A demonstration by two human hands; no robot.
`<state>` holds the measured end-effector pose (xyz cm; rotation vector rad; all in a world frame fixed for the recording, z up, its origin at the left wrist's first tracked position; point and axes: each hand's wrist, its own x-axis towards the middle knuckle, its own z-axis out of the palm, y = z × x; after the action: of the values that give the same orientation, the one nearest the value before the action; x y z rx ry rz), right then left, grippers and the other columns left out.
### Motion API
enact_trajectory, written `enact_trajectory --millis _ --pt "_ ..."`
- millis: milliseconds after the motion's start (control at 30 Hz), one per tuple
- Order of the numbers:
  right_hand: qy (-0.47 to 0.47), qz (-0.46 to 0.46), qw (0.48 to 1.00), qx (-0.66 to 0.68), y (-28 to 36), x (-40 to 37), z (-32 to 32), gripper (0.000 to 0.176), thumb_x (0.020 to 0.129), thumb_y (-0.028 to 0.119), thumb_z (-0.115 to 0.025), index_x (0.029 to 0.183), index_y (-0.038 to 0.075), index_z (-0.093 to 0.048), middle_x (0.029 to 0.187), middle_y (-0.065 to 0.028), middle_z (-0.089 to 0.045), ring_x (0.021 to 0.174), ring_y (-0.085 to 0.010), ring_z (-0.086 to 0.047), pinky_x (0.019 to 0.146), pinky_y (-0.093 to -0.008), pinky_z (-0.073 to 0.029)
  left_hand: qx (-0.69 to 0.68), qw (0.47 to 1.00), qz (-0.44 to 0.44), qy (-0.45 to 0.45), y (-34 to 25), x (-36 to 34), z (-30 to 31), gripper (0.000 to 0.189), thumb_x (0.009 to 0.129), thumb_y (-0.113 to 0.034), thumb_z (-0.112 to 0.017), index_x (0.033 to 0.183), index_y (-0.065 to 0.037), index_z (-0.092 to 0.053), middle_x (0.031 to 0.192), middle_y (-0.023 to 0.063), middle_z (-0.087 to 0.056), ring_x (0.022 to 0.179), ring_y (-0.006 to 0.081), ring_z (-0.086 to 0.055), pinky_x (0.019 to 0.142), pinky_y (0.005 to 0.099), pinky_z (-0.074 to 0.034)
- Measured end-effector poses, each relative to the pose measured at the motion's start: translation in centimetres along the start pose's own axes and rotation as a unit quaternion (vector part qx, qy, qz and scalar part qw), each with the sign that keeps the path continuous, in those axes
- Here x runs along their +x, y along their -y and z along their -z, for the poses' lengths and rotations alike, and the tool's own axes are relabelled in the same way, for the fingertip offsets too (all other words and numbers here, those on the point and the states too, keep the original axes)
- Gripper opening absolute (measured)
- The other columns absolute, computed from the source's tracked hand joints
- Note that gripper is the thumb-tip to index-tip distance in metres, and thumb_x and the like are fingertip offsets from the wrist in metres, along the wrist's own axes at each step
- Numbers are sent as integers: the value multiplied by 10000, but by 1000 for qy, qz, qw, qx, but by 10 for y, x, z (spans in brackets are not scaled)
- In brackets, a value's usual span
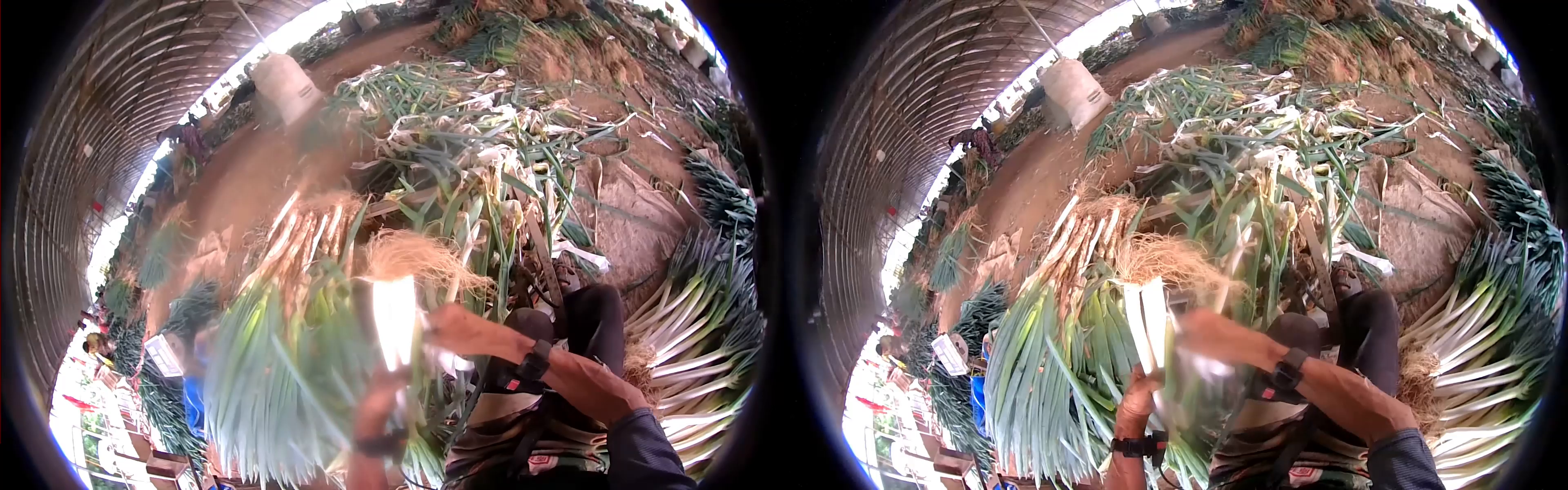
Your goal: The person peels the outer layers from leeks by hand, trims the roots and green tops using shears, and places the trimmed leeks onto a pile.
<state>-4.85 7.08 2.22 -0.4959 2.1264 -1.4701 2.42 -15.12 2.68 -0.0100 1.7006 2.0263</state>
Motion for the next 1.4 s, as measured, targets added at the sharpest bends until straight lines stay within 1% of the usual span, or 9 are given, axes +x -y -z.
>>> enact_trajectory --millis 167,300,400,467,567,733,900,1133,1400 --pt "-241 259 933 65 28 -1 69 227 887 -53 -516 1008 30 -690 1161 -164 -685 605 -128 -577 457 -251 -511 47 989 -35 -135 35 -3 22 242 870 -103 -650 1098 -23 -663 1065 97 -679 986 204 -637 864 317 -529" --pt "-323 182 928 44 55 -13 92 181 836 -66 -527 697 49 -529 623 -22 -511 472 -146 -446 447 -288 -442 13 992 -12 -128 30 -8 23 284 919 -71 -637 1201 -74 -606 1149 117 -657 1028 211 -620 930 323 -522" --pt "-439 341 793 -247 23 6 128 205 882 -48 -477 830 4 -669 611 -39 -560 477 -100 -534 376 -268 -415 327 919 -220 -26 42 -6 48 317 953 -55 -602 1264 -36 -548 1161 134 -658 1007 240 -637 913 331 -542" --pt "-453 203 868 4 40 -13 151 199 921 1 -493 908 -28 -690 705 -50 -613 537 -131 -561 398 -279 -444 383 885 -266 6 53 -18 64 306 967 -42 -577 1269 -9 -544 1170 147 -657 981 242 -647 896 325 -551" --pt "-492 181 838 154 74 -36 178 242 975 51 -502 1099 -29 -694 737 -58 -641 542 -106 -548 379 -253 -421 106 992 -20 -67 46 -22 54 565 894 -411 -638 1233 40 -606 1243 175 -584 1090 288 -592 958 395 -468" --pt "-562 278 745 229 77 -40 208 208 974 92 -539 1108 16 -677 744 -47 -648 555 -110 -566 432 -270 -455 94 986 -23 -139 29 -16 41 229 879 -114 -657 1089 -23 -663 882 70 -689 733 178 -650 614 321 -521" --pt "-264 -22 732 -628 24 -25 183 294 972 241 -610 1170 25 -603 728 -69 -616 580 -158 -574 486 -291 -512 -37 982 -4 -187 2 -14 16 273 829 -141 -725 1071 -30 -666 888 64 -686 738 158 -640 601 308 -527" --pt "-121 124 985 -13 -8 6 74 265 1005 210 -591 1228 71 -620 912 -79 -662 680 -135 -634 614 -258 -582 147 982 -92 -71 75 8 68 452 890 -308 -715 1203 9 -639 996 100 -706 891 180 -664 709 326 -562" --pt "-247 163 938 183 -26 10 30 433 966 131 -646 1312 -82 -498 1063 -118 -665 809 -150 -642 756 -272 -564 120 993 -15 -14 41 19 12 240 899 -141 -669 1081 7 -719 926 60 -726 809 133 -652 715 294 -526"
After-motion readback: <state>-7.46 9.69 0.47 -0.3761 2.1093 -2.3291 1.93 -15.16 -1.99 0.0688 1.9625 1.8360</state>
